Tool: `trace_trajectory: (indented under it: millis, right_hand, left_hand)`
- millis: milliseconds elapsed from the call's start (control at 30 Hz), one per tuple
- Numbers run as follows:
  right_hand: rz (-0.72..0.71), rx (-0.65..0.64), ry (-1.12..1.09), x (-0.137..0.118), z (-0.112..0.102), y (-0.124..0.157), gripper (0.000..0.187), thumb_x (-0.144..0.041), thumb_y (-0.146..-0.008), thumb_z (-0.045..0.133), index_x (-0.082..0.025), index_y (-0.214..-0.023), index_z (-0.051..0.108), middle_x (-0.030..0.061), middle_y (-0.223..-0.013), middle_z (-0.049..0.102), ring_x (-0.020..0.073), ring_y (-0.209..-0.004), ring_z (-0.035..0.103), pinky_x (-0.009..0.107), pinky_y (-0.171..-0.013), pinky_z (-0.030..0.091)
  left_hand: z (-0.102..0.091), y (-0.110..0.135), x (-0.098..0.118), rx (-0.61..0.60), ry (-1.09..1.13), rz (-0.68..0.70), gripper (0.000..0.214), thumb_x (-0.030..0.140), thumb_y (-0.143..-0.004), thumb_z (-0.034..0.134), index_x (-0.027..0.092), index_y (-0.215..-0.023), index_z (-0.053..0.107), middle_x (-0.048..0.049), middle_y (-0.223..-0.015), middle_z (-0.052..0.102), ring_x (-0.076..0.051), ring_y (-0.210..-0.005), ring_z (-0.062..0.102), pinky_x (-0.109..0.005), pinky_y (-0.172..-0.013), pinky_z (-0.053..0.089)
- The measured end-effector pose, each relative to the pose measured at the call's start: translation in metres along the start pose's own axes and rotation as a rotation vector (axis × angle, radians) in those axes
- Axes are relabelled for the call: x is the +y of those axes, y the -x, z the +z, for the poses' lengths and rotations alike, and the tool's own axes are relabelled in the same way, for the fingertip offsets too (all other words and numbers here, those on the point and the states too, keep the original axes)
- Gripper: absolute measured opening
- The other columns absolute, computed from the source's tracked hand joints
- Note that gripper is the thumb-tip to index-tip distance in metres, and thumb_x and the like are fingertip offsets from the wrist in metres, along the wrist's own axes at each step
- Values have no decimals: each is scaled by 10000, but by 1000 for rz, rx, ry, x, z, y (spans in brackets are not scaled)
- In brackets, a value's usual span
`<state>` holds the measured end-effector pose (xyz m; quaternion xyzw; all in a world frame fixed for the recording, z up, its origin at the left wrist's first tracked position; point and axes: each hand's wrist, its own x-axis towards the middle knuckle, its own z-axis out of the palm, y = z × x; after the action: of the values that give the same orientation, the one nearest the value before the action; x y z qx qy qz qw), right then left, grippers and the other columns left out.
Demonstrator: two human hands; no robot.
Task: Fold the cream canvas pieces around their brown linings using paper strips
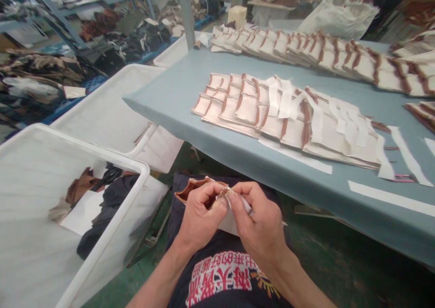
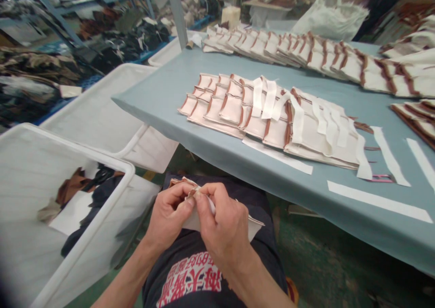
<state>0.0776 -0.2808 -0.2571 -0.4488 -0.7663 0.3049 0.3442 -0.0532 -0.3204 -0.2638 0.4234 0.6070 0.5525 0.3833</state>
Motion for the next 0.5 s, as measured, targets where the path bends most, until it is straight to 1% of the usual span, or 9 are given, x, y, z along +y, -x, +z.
trace_trajectory:
  millis: [67, 167, 300, 400, 500]
  right_hand:
    - [38, -60, -59, 0, -2, -1, 131, -292, -993, 568, -224, -900, 630, -19, -753, 770, 157, -640, 732, 230, -583, 470]
    - [8, -115, -109, 1, -5, -2, 118, -270, -999, 555, -222, -920, 629, -11, -781, 775, 155, -669, 742, 227, -608, 488]
    - [-109, -95, -37, 0, -7, -1, 134, -241, -1015, 532, -219, -939, 640, 5, -799, 788, 163, -676, 752, 242, -629, 486]
    - [-214, -61, 77, -2, -10, -2, 180, -246, -1035, 515, -206, -927, 653, 20, -781, 794, 168, -638, 749, 254, -605, 466]
    - [-262, -36, 172, -6, -13, -4, 234, -267, -1055, 492, -201, -905, 660, 19, -742, 788, 167, -585, 734, 264, -567, 437]
  left_hand:
    - [1, 2, 2, 22, -36, -1, 136, 201, -799, 593, 158, -693, 666, -15, -695, 667, -133, -620, 536, -215, -558, 417]
    - [0, 6, 5, 52, -68, 11, 154, 194, -811, 574, 162, -699, 674, -6, -682, 662, -136, -634, 547, -216, -578, 438]
    - [0, 10, 10, 78, -89, 39, 172, 174, -820, 558, 165, -683, 661, 4, -677, 659, -129, -643, 552, -212, -604, 446]
    - [1, 12, 13, 99, -120, 47, 184, 166, -837, 554, 165, -691, 665, 11, -670, 654, -122, -633, 544, -207, -597, 441]
    - [3, 15, 16, 121, -165, 70, 193, 158, -851, 552, 166, -707, 680, 17, -666, 657, -119, -626, 549, -203, -593, 443]
